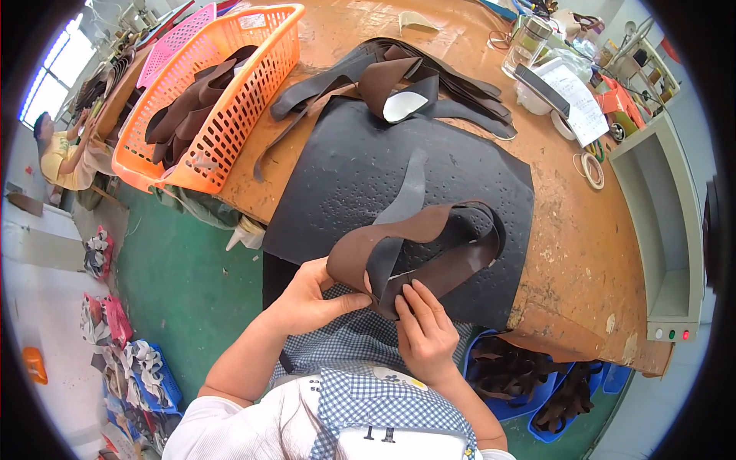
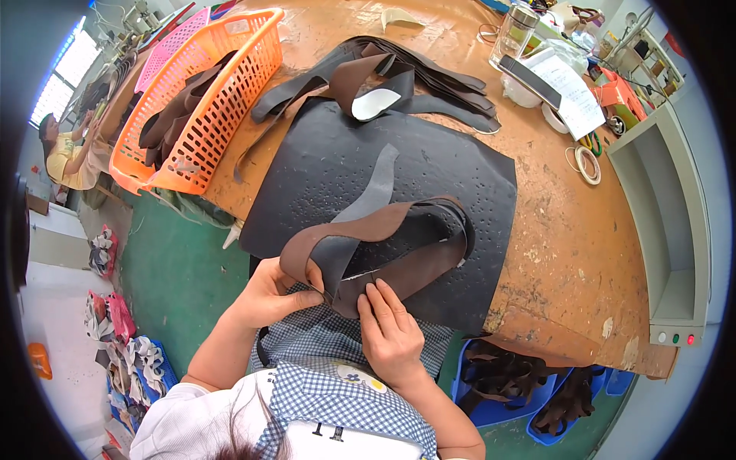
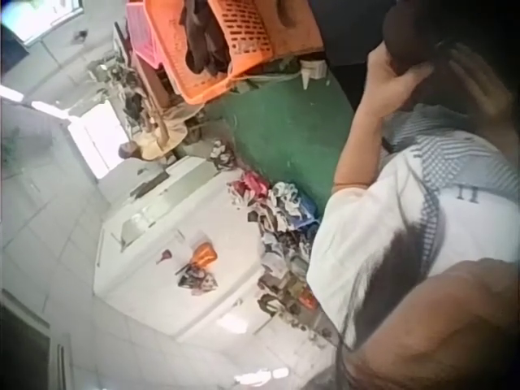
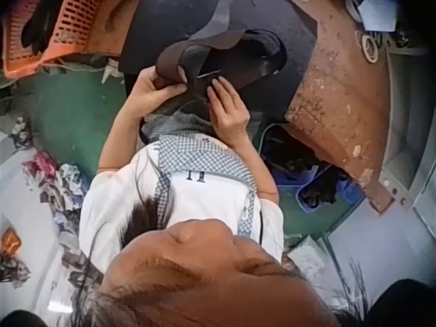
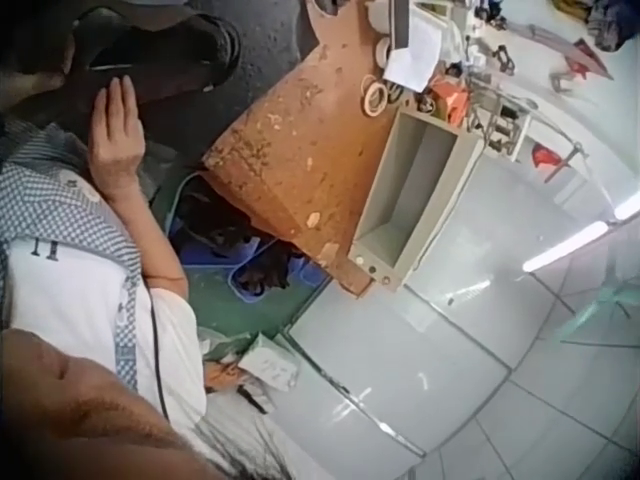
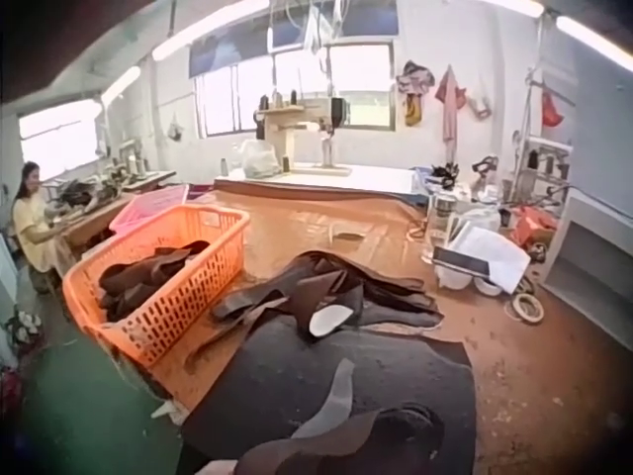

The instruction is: Assemble shoe upper components by folding and aligning leather and synthetic pieces at a workbench.

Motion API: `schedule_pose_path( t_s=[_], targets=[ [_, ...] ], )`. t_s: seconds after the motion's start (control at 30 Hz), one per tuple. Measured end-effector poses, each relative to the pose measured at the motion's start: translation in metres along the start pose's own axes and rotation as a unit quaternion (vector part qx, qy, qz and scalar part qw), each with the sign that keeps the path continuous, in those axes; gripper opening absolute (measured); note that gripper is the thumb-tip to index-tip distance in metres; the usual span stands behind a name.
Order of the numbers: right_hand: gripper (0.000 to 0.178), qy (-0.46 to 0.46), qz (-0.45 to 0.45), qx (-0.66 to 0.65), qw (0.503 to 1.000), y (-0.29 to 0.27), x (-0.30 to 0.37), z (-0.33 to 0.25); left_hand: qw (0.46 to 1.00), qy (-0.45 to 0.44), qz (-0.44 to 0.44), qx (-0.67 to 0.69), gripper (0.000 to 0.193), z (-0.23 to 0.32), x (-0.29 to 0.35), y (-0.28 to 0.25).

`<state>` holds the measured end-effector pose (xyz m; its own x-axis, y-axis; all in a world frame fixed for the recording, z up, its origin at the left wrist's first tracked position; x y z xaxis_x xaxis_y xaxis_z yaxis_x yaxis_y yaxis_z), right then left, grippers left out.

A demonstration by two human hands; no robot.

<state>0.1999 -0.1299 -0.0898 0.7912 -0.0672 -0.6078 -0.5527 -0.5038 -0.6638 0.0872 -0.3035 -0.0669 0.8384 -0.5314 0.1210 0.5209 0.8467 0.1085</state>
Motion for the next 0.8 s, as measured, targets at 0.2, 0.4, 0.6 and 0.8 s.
schedule_pose_path(
  t_s=[0.2, 0.4, 0.6, 0.8],
  targets=[
    [0.032, -0.003, -0.001, 0.002, 1.000, 0.000, 0.000, 0.001, 0.998, 0.002, -0.045, -0.048, 0.026, 0.006, 0.004, -0.012],
    [0.033, 0.001, -0.003, 0.004, 1.000, 0.001, 0.001, 0.000, 0.997, -0.010, -0.047, -0.063, 0.024, 0.002, 0.011, -0.027],
    [0.039, 0.007, -0.008, 0.017, 1.000, 0.003, -0.001, -0.001, 0.997, -0.005, -0.061, -0.052, 0.025, -0.010, 0.012, -0.037],
    [0.050, -0.011, -0.037, 0.068, 0.997, 0.005, -0.002, -0.005, 0.996, -0.004, -0.074, -0.048, 0.026, -0.014, 0.011, -0.041]
  ],
)
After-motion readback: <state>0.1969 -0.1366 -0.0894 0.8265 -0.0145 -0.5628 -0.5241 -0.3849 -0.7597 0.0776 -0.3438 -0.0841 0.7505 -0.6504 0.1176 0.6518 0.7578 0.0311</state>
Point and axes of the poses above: each hand's wrist, its own x-axis away from the middle knuckle, its own y-axis out of the palm, z = x × y, the point moved 2 cm from there along -x, towards the middle knuckle, and after that the axes turned 9 degrees about z, right-handed, at the moved point
